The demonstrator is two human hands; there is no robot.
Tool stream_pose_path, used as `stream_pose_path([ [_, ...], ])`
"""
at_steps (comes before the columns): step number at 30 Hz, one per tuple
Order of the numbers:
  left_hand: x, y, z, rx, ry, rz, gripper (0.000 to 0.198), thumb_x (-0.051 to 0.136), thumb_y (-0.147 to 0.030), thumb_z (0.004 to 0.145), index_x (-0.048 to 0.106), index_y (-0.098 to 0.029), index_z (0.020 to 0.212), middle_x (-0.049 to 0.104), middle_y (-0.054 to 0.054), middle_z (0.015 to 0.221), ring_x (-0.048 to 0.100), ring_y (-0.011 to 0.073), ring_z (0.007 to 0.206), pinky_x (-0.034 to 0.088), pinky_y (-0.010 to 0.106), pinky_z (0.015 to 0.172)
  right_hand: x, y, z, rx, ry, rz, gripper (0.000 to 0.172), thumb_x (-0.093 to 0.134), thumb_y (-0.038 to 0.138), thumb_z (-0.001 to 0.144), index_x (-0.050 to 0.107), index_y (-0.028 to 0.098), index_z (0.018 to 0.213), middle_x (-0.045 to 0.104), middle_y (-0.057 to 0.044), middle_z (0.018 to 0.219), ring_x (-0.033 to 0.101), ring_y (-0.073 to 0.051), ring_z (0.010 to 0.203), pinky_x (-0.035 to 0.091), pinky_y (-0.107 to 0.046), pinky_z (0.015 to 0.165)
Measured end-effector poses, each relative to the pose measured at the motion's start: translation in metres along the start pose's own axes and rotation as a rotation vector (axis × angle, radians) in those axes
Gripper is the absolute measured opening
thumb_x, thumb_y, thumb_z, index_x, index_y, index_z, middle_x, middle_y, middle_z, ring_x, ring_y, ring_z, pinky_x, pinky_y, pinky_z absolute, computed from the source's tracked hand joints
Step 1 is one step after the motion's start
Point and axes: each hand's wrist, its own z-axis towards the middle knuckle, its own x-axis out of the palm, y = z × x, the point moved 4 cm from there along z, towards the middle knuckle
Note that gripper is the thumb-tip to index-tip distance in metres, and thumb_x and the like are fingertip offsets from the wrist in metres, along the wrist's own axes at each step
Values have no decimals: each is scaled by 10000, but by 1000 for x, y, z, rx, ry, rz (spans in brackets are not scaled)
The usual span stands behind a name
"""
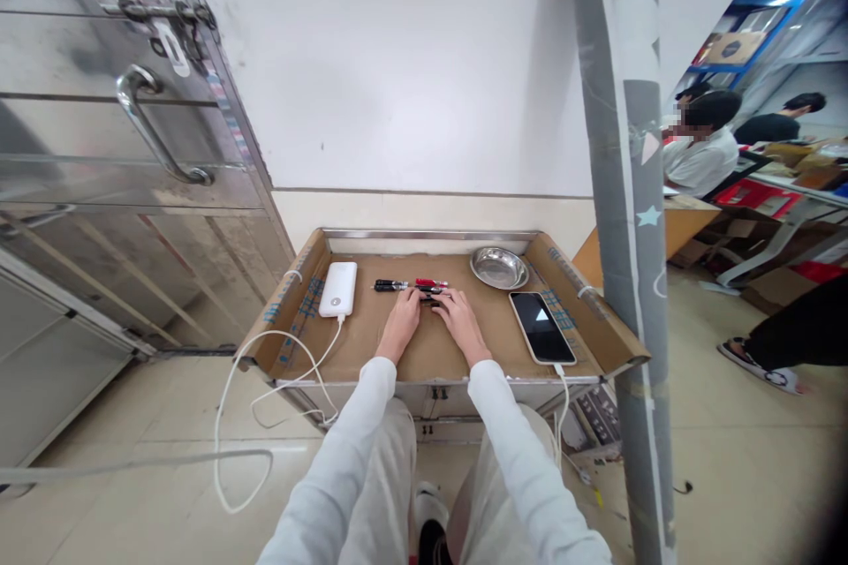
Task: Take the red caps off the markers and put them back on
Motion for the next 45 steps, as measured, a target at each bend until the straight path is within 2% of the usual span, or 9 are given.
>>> stream_pose_path([
  [9, 4, 0, 0, 13, 49, 11, 108, 437, -165, 890, 534, -187, 931, 536, 60, 939, 536, 197, 947, 460, 378, 900, -5, -1, -2, 55, -5, -108, 207, 451, 262, 915, 655, 234, 929, 580, -59, 905, 508, -204, 870, 422, -339, 820],
  [17, 10, 3, 6, 22, 26, 70, 116, 414, -193, 915, 530, -187, 910, 523, 50, 914, 527, 184, 910, 449, 347, 878, -7, -1, -3, 103, -23, -228, 204, 443, 261, 921, 639, 241, 975, 576, -57, 903, 501, -201, 867, 381, -314, 780],
  [20, 11, 7, 9, 10, -6, 120, 108, 417, -185, 912, 525, -186, 902, 518, 48, 894, 526, 182, 892, 441, 349, 869, -9, -3, -2, 160, -40, -277, 221, 418, 223, 923, 635, 229, 961, 571, -59, 883, 497, -199, 848, 365, -309, 757],
  [26, 10, 5, 13, 16, -37, 212, 127, 394, -144, 901, 518, -171, 908, 540, 65, 898, 525, 196, 895, 436, 348, 855, -9, -1, -1, 142, -26, -266, 245, 397, 120, 883, 620, 206, 938, 569, -61, 904, 494, -198, 884, 350, -305, 779],
  [28, 4, 5, 11, -39, -94, 275, 171, 364, -116, 890, 526, -161, 927, 544, 86, 913, 524, 214, 904, 427, 367, 860, -8, -2, -2, 145, -28, -254, 242, 400, 103, 867, 618, 200, 910, 565, -66, 905, 495, -202, 883, 354, -311, 782],
  [30, -3, 7, 9, -152, -186, 330, 229, 331, -86, 873, 528, -142, 975, 545, 126, 974, 518, 242, 945, 413, 396, 869, -8, -2, -3, 142, -31, -239, 245, 405, 94, 853, 617, 200, 912, 561, -71, 908, 495, -207, 882, 359, -321, 784],
  [34, -11, 15, 1, -338, -327, 339, 281, 308, -76, 854, 510, -116, 1044, 529, 188, 1103, 480, 299, 1068, 378, 452, 900, -8, 0, -2, 112, -24, -175, 287, 414, 75, 827, 629, 216, 955, 555, -71, 933, 494, -213, 906, 376, -340, 810],
  [39, -12, 17, -2, -367, -343, 340, 235, 332, -127, 870, 531, -128, 995, 557, 178, 1044, 478, 308, 1075, 355, 477, 929, -5, 13, -1, -34, 99, -86, 342, 432, 91, 831, 653, 267, 1025, 547, -64, 988, 496, -206, 951, 398, -340, 846],
  [45, -19, 17, -5, -404, -254, 449, 219, 361, -208, 902, 558, -133, 960, 562, 169, 986, 508, 314, 997, 390, 492, 872, -2, 15, 1, -33, 122, -131, 365, 442, 112, 839, 633, 281, 1101, 544, -74, 1022, 495, -218, 965, 416, -365, 862],
])
